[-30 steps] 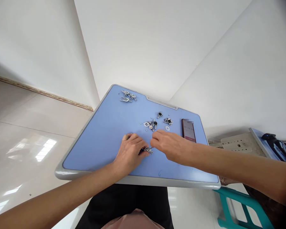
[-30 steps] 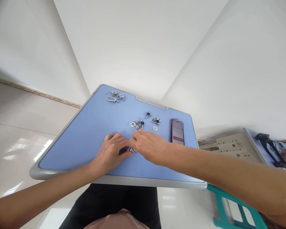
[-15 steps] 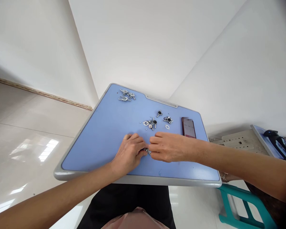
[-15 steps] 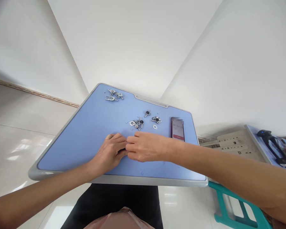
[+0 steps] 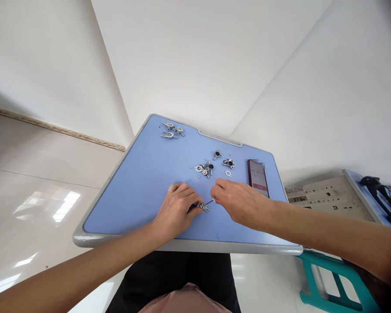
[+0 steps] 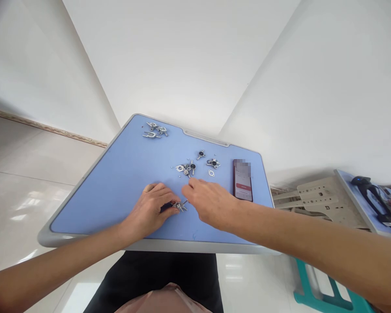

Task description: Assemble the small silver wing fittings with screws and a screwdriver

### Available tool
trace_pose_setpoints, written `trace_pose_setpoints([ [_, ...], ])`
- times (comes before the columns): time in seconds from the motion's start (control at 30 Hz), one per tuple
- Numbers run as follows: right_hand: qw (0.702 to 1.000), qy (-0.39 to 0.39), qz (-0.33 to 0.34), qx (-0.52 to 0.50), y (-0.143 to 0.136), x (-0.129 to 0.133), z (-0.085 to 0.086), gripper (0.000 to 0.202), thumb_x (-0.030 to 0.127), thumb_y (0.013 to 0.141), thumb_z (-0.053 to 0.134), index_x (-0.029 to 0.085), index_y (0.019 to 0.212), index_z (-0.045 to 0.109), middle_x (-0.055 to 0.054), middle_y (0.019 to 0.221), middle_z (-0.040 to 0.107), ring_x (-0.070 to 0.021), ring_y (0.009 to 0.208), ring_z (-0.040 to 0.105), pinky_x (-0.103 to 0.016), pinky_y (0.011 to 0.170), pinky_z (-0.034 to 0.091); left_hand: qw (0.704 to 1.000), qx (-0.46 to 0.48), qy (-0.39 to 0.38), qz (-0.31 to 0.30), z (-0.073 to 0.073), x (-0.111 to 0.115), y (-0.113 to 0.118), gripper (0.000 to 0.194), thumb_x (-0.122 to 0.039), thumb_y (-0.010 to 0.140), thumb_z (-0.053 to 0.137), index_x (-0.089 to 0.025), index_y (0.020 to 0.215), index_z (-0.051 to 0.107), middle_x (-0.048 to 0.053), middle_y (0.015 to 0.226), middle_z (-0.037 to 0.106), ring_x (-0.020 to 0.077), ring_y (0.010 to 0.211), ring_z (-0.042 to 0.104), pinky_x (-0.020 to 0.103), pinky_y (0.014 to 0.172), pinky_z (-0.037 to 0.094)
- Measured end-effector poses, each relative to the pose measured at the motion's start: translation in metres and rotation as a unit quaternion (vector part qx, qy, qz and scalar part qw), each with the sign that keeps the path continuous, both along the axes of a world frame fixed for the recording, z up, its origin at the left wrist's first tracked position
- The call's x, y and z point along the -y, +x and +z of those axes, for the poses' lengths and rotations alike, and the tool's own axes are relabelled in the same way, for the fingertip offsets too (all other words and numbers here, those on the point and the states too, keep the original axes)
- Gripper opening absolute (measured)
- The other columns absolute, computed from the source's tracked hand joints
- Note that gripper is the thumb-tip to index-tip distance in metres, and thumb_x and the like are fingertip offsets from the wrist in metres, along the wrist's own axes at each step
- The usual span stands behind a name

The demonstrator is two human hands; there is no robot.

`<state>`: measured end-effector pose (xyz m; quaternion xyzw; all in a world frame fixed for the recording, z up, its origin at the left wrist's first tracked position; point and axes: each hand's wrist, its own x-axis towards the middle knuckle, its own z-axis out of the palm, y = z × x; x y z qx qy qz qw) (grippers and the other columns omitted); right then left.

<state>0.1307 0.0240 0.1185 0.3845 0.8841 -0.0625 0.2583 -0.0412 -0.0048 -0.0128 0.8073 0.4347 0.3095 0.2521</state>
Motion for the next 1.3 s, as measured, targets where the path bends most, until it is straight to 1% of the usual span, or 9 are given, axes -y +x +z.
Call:
trace_pose_setpoints([
  [0.07,0.999,-0.021,0.035,-0.033,0.004,-0.001,-0.001,0.044,-0.012,0.072,0.049,0.018,0.102,0.060,-0.006,0.106,0.058,-0.0132,0.078,0.055,-0.023,0.050,0.028,1.000,0.002,-0.002,0.000,0.000,0.000,0.000,0.006,-0.018,0.086,0.066,-0.021,0.090,0.068,0.000,0.082,0.069,0.0203,0.085,0.056,0.039,0.084,0.037],
  [0.13,0.995,-0.030,0.062,-0.066,0.008,-0.002,-0.003,0.051,-0.015,0.068,0.045,0.018,0.102,0.061,-0.007,0.107,0.057,-0.0134,0.081,0.053,-0.023,0.052,0.029,1.000,0.003,-0.003,-0.003,0.001,0.000,-0.001,0.007,-0.018,0.087,0.065,-0.022,0.091,0.069,0.000,0.083,0.069,0.0207,0.086,0.056,0.039,0.085,0.037],
  [0.37,0.982,-0.033,0.125,-0.134,0.018,-0.007,-0.011,0.050,-0.016,0.065,0.040,0.017,0.095,0.062,-0.005,0.099,0.056,-0.0150,0.087,0.050,-0.023,0.059,0.036,1.000,0.014,-0.004,-0.015,0.001,0.000,-0.002,0.014,-0.014,0.089,0.061,-0.024,0.094,0.070,0.001,0.086,0.069,0.0203,0.085,0.054,0.040,0.085,0.036],
  [0.6,0.962,-0.031,0.244,-0.121,0.018,-0.015,-0.012,0.032,-0.010,0.079,0.043,0.016,0.086,0.060,-0.007,0.095,0.058,-0.0175,0.086,0.045,-0.029,0.071,0.041,0.999,0.015,-0.016,-0.029,0.003,-0.001,-0.002,0.019,-0.010,0.089,0.056,-0.024,0.094,0.069,0.001,0.087,0.068,0.0198,0.087,0.055,0.039,0.085,0.036],
  [0.67,0.961,-0.023,0.240,-0.133,0.020,-0.013,-0.015,0.032,-0.009,0.079,0.043,0.017,0.087,0.060,-0.007,0.097,0.058,-0.0176,0.087,0.045,-0.029,0.072,0.041,0.999,0.015,-0.019,-0.034,0.004,-0.001,-0.002,0.019,-0.010,0.088,0.056,-0.024,0.093,0.069,0.001,0.087,0.069,0.0199,0.087,0.055,0.039,0.085,0.036],
  [0.87,0.968,-0.004,0.167,-0.186,0.027,-0.006,-0.022,0.030,-0.007,0.081,0.045,0.015,0.093,0.061,-0.008,0.100,0.060,-0.0158,0.087,0.050,-0.026,0.067,0.042,0.999,0.008,-0.020,-0.049,0.004,-0.003,-0.005,0.019,-0.009,0.087,0.057,-0.024,0.092,0.069,0.000,0.087,0.070,0.0195,0.086,0.054,0.040,0.089,0.036],
  [1.03,0.963,-0.001,0.192,-0.190,0.028,-0.007,-0.025,0.037,-0.011,0.076,0.044,0.016,0.093,0.062,-0.008,0.102,0.063,-0.0167,0.088,0.052,-0.026,0.067,0.042,0.997,0.015,-0.027,-0.064,0.001,-0.005,-0.007,0.016,-0.014,0.088,0.060,-0.025,0.092,0.071,-0.001,0.085,0.071,0.0191,0.085,0.057,0.042,0.092,0.036],
  [1.17,0.967,0.014,0.138,-0.213,0.034,0.001,-0.027,0.032,-0.004,0.084,0.044,0.017,0.100,0.062,-0.008,0.104,0.064,-0.0149,0.083,0.057,-0.025,0.063,0.043,0.997,0.014,-0.021,-0.069,-0.001,-0.005,-0.008,0.011,-0.022,0.089,0.063,-0.026,0.094,0.073,0.000,0.084,0.072,0.0199,0.086,0.058,0.042,0.090,0.037],
  [1.3,0.954,0.053,0.073,-0.285,0.045,0.015,-0.023,0.019,0.014,0.096,0.045,0.019,0.102,0.062,-0.008,0.103,0.066,-0.0153,0.086,0.061,-0.025,0.067,0.046,0.998,0.014,-0.019,-0.054,-0.003,-0.004,-0.007,0.011,-0.027,0.089,0.064,-0.025,0.097,0.071,0.000,0.083,0.072,0.0193,0.084,0.057,0.042,0.090,0.038],
])
